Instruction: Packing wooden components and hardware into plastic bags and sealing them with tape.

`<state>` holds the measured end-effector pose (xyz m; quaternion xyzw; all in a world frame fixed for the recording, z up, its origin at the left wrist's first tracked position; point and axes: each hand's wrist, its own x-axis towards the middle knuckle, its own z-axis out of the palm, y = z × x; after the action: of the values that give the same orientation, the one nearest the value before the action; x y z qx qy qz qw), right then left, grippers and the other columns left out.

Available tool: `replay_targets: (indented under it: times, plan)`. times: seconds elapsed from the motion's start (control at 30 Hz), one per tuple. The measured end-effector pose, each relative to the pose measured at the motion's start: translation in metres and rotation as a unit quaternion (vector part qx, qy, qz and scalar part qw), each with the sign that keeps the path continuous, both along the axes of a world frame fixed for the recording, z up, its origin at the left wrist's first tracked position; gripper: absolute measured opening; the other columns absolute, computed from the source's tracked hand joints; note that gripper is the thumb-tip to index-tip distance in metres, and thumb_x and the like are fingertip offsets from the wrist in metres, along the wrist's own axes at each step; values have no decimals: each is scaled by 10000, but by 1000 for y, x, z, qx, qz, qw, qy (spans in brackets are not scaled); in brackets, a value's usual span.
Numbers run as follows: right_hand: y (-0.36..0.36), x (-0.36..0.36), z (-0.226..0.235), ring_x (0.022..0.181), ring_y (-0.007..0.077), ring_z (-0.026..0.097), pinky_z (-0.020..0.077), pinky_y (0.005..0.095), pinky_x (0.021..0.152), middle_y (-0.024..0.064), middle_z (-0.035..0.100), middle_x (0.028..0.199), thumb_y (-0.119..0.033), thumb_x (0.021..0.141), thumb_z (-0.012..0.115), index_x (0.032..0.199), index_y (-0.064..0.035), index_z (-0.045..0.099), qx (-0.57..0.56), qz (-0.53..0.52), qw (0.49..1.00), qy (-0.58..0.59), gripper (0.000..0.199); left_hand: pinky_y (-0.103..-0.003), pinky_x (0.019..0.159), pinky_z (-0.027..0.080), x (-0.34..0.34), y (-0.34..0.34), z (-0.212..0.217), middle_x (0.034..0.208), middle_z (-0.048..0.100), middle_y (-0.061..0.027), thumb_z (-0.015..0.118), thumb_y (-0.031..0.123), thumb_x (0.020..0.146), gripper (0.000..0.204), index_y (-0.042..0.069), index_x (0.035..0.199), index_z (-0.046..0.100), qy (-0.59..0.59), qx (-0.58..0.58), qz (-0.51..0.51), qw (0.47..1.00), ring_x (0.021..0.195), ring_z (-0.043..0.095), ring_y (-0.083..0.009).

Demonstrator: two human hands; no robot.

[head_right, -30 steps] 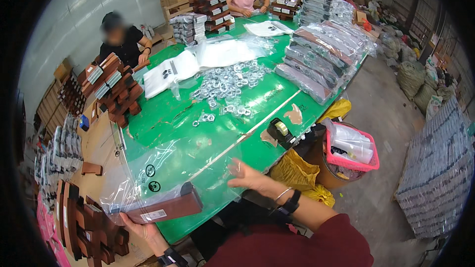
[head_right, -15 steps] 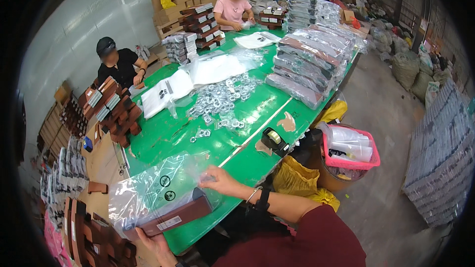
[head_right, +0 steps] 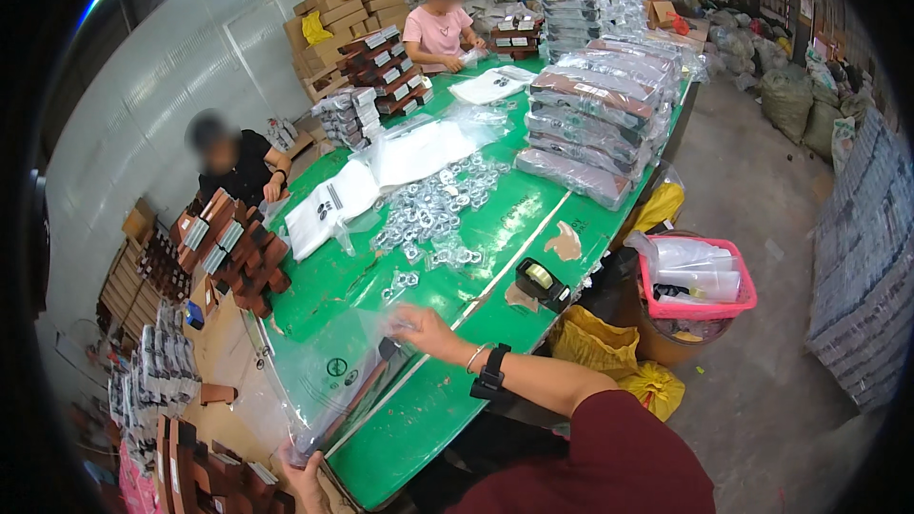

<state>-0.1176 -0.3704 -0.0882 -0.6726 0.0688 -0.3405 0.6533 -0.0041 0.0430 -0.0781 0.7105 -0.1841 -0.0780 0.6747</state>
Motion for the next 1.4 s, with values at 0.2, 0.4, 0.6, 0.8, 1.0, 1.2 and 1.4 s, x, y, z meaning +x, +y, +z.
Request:
replay_targets:
  times: [0.2, 0.4, 0.6, 0.8, 1.0, 1.2, 1.4]
  plan:
    - [-45, -25, 6, 1132, 306, 623, 466, 452, 1032, 46, 687, 1227, -17, 809, 686, 1108, -107, 719, -348, 133, 928, -6, 313, -427, 1044, 473, 0, -24, -10, 1264, 656, -171, 700, -49, 807, 510, -30, 1306, 595, -218, 186, 3, 958, 1192, 612, -330]
    - [-64, -102, 65, 1264, 314, 597, 465, 471, 1079, 50, 652, 1350, 38, 784, 627, 1170, -217, 748, -488, 177, 848, 110, 478, -455, 1096, 430, -29, -24, -21, 1331, 659, -197, 644, -6, 866, 403, -1, 1269, 631, -319, 248, 75, 912, 1268, 583, -414]
    - [-125, -58, 93, 976, 348, 707, 549, 467, 856, 160, 742, 1038, -111, 885, 658, 1166, -137, 727, -408, -153, 851, 292, 290, -472, 1144, 388, -53, -4, 12, 1420, 623, -187, 582, -10, 911, 367, 29, 1265, 669, -384, 366, 29, 847, 1376, 527, -409]
    - [-166, -13, 30, 903, 393, 695, 541, 488, 772, 174, 726, 914, -322, 836, 775, 1032, -90, 713, -382, -235, 768, 458, 310, -411, 1113, 413, -75, 25, 59, 1410, 624, -194, 508, -61, 943, 397, 8, 1299, 670, -300, 360, 74, 880, 1336, 565, -356]
    - [-168, -4, 47, 840, 409, 699, 550, 495, 735, 181, 727, 864, -364, 835, 785, 974, -96, 722, -325, -309, 831, 328, 308, -337, 1018, 470, -92, -8, 84, 1241, 688, -148, 531, -67, 982, 321, -32, 1269, 670, -246, 267, 108, 925, 1168, 642, -245]
    - [-182, -117, 116, 727, 54, 628, 498, 226, 640, -17, 675, 797, -245, 953, 753, 969, -27, 707, -65, -259, 959, 95, 224, -375, 991, 494, -107, -100, 89, 1216, 708, -142, 622, -75, 899, 357, 14, 1234, 706, -245, 252, -89, 932, 1122, 665, -311]
    - [-119, -289, 83, 700, 76, 576, 481, 242, 660, -10, 634, 778, -212, 1028, 647, 970, -30, 634, -157, -535, 827, 69, 191, -399, 960, 506, -136, -133, 78, 1214, 711, -141, 655, -52, 884, 376, 50, 1241, 716, -271, 238, -220, 906, 1108, 666, -329]
